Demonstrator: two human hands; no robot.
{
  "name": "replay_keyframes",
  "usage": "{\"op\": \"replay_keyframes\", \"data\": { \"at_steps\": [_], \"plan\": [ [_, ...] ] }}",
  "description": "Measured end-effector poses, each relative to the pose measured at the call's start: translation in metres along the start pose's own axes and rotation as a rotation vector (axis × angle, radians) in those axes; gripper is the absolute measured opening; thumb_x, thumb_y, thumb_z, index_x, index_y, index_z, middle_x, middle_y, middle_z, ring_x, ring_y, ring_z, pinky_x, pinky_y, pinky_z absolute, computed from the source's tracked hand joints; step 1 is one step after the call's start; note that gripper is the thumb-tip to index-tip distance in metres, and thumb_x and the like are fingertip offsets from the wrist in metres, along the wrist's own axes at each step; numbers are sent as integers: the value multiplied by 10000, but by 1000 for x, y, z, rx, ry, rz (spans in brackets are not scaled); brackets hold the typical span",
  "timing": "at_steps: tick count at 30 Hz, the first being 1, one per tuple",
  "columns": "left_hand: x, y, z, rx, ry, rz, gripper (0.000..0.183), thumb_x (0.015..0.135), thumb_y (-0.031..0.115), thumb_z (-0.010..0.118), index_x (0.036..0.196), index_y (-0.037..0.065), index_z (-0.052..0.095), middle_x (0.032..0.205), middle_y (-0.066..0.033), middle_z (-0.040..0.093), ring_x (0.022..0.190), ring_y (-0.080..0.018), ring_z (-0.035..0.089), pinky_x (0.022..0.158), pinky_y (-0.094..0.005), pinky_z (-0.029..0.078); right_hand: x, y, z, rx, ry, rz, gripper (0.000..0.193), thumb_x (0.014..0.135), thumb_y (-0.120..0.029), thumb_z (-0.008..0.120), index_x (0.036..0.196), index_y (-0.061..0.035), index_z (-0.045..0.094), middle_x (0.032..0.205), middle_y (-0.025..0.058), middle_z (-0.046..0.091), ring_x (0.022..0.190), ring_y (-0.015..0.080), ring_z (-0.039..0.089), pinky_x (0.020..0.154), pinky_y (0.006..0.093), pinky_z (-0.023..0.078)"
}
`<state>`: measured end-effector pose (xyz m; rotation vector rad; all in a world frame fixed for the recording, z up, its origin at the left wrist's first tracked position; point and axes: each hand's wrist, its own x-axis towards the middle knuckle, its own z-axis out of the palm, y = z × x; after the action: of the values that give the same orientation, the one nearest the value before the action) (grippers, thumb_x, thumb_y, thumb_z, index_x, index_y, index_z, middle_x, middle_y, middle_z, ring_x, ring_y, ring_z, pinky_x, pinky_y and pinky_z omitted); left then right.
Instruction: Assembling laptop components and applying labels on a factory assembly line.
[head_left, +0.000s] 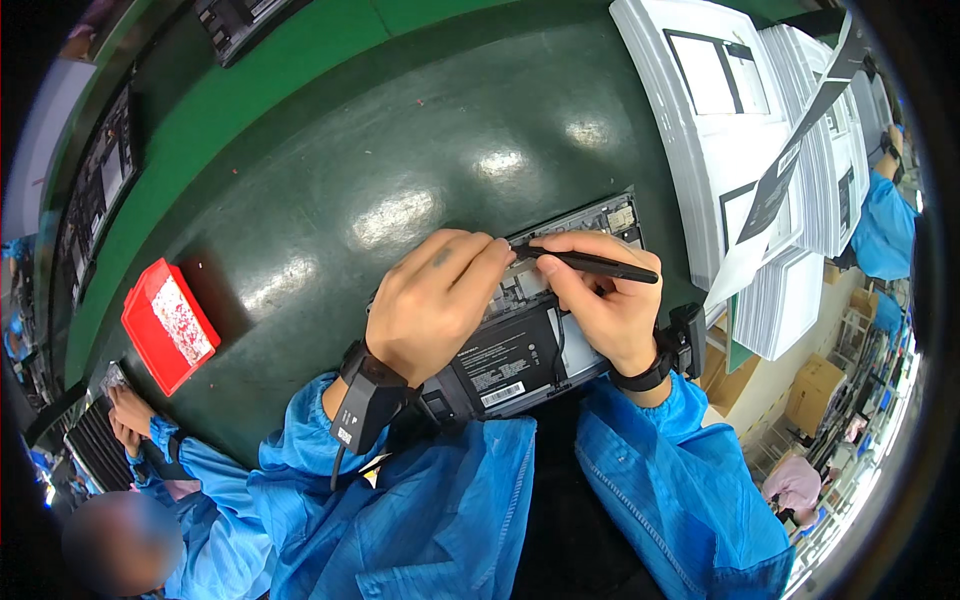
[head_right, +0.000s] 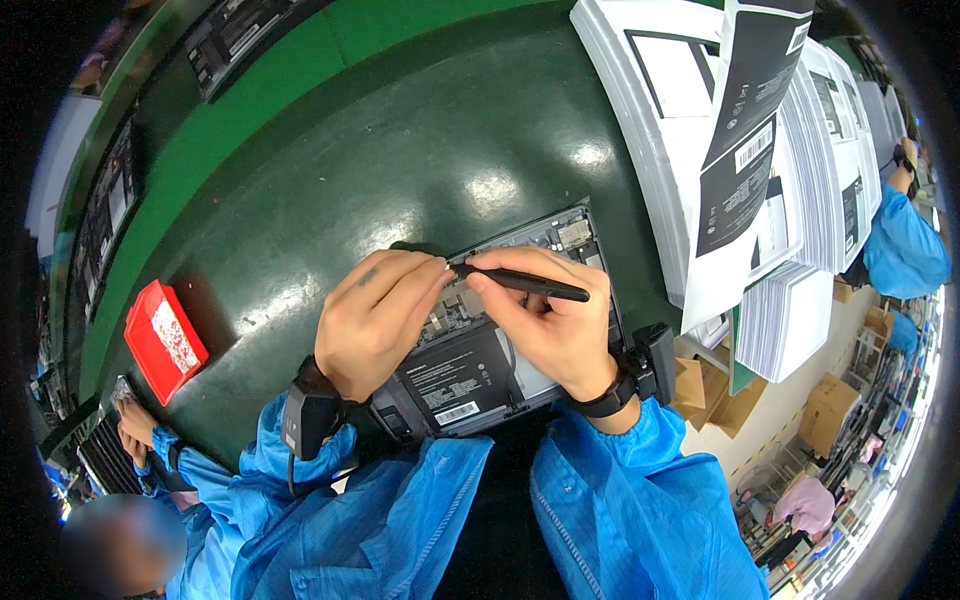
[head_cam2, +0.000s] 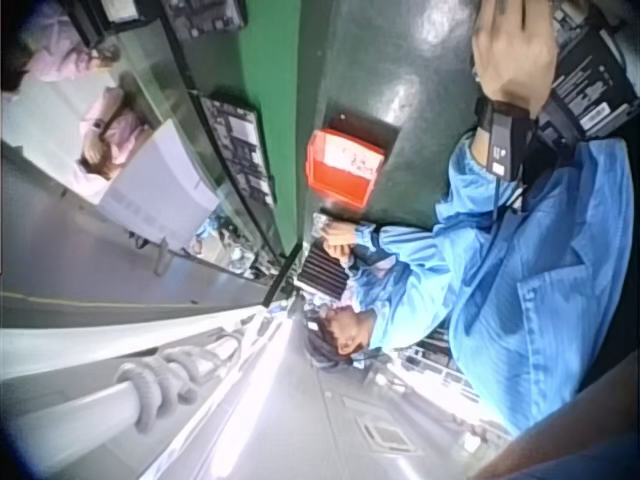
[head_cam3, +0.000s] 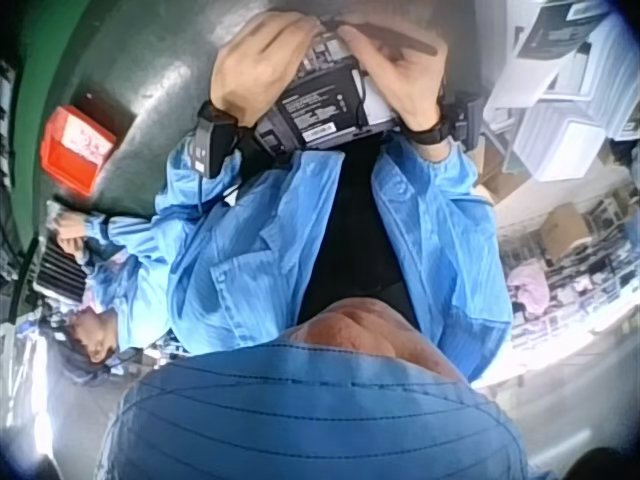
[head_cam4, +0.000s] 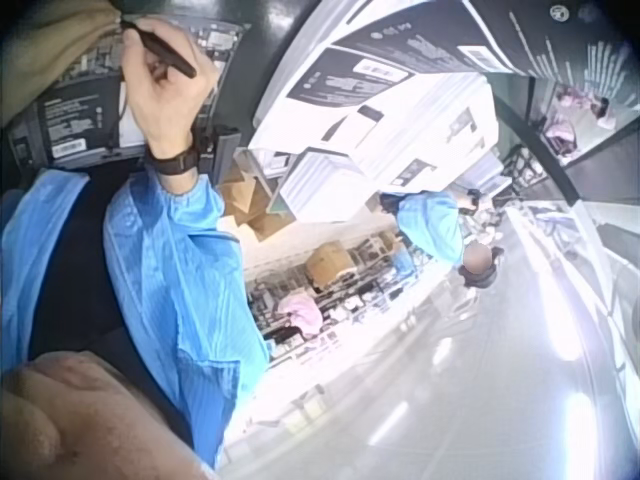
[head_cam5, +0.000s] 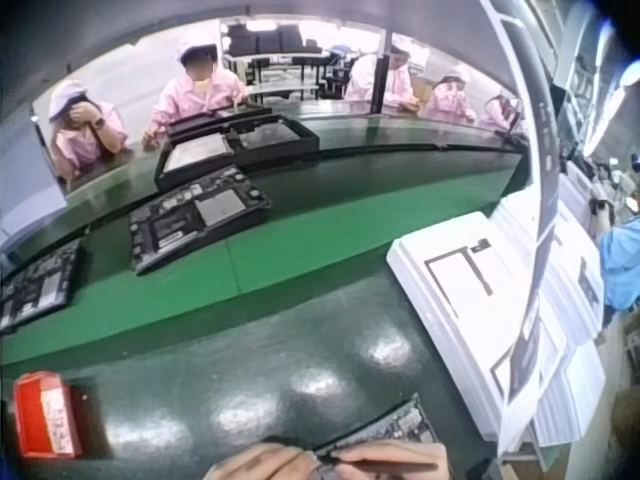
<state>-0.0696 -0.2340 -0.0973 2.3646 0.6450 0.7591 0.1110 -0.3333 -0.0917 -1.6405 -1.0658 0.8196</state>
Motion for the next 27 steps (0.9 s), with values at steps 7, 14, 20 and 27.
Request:
{"op": "replay_keyframes", "data": {
  "at_steps": [7,14,20,27],
  "plan": [
    [-1,2,0,9,-6,-3,244,773,-33,768,1009,-36,708,1005,-144,720,917,-316,705,785,-387,593,3,-7,-2,-31,-46,-71,196,845,9,773,1041,-7,768,938,91,765,711,73,686,578,194,526],
    [-2,1,2,15,3,-10,246,776,-32,766,1015,-44,709,1019,-157,721,926,-328,707,803,-393,592,4,-9,-3,-15,-101,-131,183,860,14,771,1043,18,758,977,125,772,795,126,733,679,231,594],
    [-1,-3,-8,79,-45,72,340,741,-5,716,1080,-8,701,1057,-109,714,958,-275,716,749,-370,613,0,-2,-2,325,-11,79,177,880,6,768,1056,15,755,870,51,760,655,15,621,545,162,456],
    [-24,-1,-50,318,154,-31,237,756,-59,748,983,8,737,1001,-109,739,907,-277,725,779,-369,599,-2,3,-3,292,43,29,186,869,35,755,1054,30,738,825,-16,685,621,-30,506,518,150,364]
  ]
}}
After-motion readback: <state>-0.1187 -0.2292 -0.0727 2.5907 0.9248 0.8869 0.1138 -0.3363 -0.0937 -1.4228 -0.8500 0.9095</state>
